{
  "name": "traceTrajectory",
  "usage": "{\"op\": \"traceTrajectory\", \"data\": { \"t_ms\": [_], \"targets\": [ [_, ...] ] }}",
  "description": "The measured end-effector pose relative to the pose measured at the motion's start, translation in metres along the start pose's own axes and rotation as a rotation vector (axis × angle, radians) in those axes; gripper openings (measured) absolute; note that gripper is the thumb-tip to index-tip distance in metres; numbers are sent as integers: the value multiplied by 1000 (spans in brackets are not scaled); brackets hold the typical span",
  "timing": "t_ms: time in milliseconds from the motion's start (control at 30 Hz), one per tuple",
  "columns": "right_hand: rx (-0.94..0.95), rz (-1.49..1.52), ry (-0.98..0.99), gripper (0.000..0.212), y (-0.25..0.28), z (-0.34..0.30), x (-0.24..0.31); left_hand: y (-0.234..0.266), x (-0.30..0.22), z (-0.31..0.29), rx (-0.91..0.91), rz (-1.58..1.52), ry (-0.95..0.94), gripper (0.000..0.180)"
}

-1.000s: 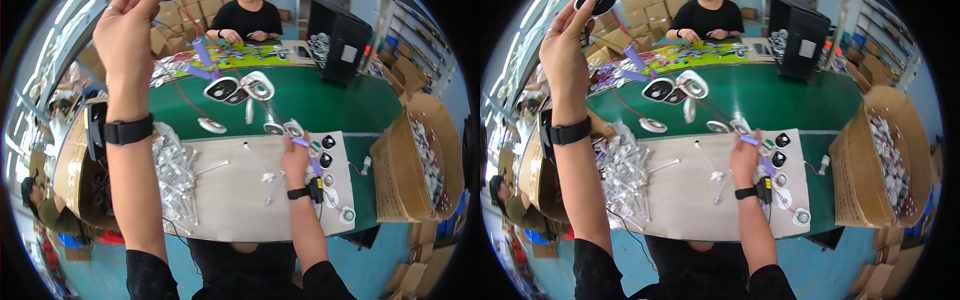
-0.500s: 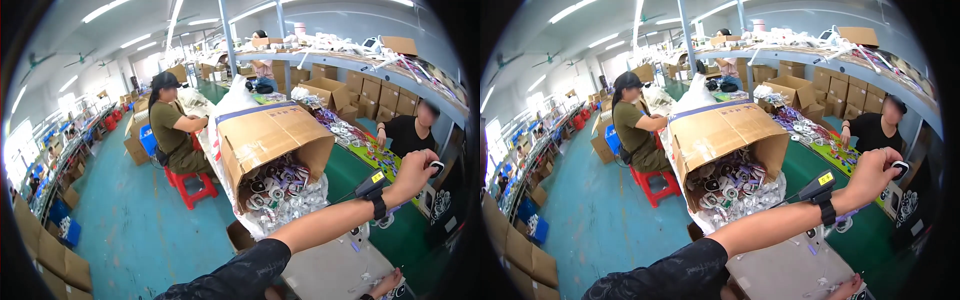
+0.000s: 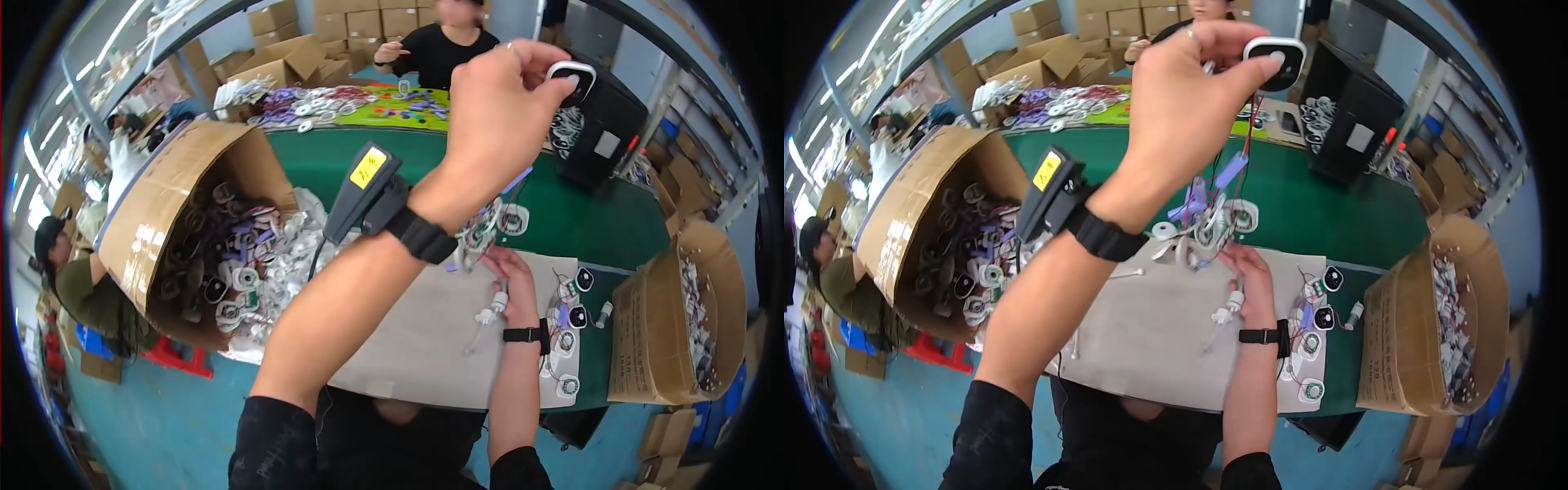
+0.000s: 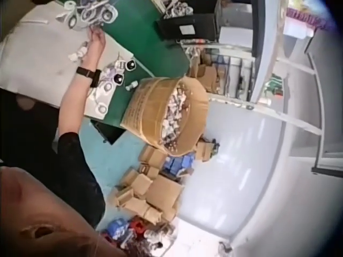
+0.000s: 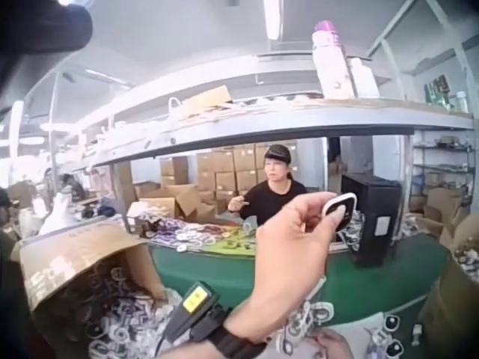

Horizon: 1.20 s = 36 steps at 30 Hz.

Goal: Assembling electronic modules with wires and plastic housings on a production line.

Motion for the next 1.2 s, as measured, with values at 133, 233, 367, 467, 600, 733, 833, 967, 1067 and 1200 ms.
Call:
{"op": "traceTrajectory", "data": {
  "t_ms": [133,233,367,467,600,733,833,967,1067,1200],
  "targets": [
    [-90,130,-102,22,15,-1,-2,-30,5,-38,73,-85,126,21],
    [-150,139,-7,18,18,-1,0,-36,11,-51,126,52,-56,22],
    [-191,48,44,19,4,-7,3,-29,27,-68,147,92,26,23],
    [-189,-2,57,18,6,-3,0,-18,33,-78,104,47,74,24],
    [-281,-110,73,16,1,-3,-1,6,38,-92,90,78,174,23],
    [-296,-235,82,26,1,-3,-5,28,55,-116,49,145,281,21],
    [-352,-280,127,26,-1,-3,-4,51,60,-132,60,236,302,21],
    [-419,-350,164,26,1,-4,0,72,64,-150,83,292,368,21],
    [-554,-387,170,24,11,3,-4,81,67,-164,81,319,402,21],
    [-838,-579,588,18,42,17,-12,80,74,-182,26,284,424,21]
  ]
}}
Point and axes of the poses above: each hand's wrist, its own z-axis towards the middle knuckle, its own y-axis out of the back of the hand, x = y × z, the point moved 1 cm from there along z, towards the middle knuckle, and after that the axes turned 15 degrees about -y, right-handed, at the moved point
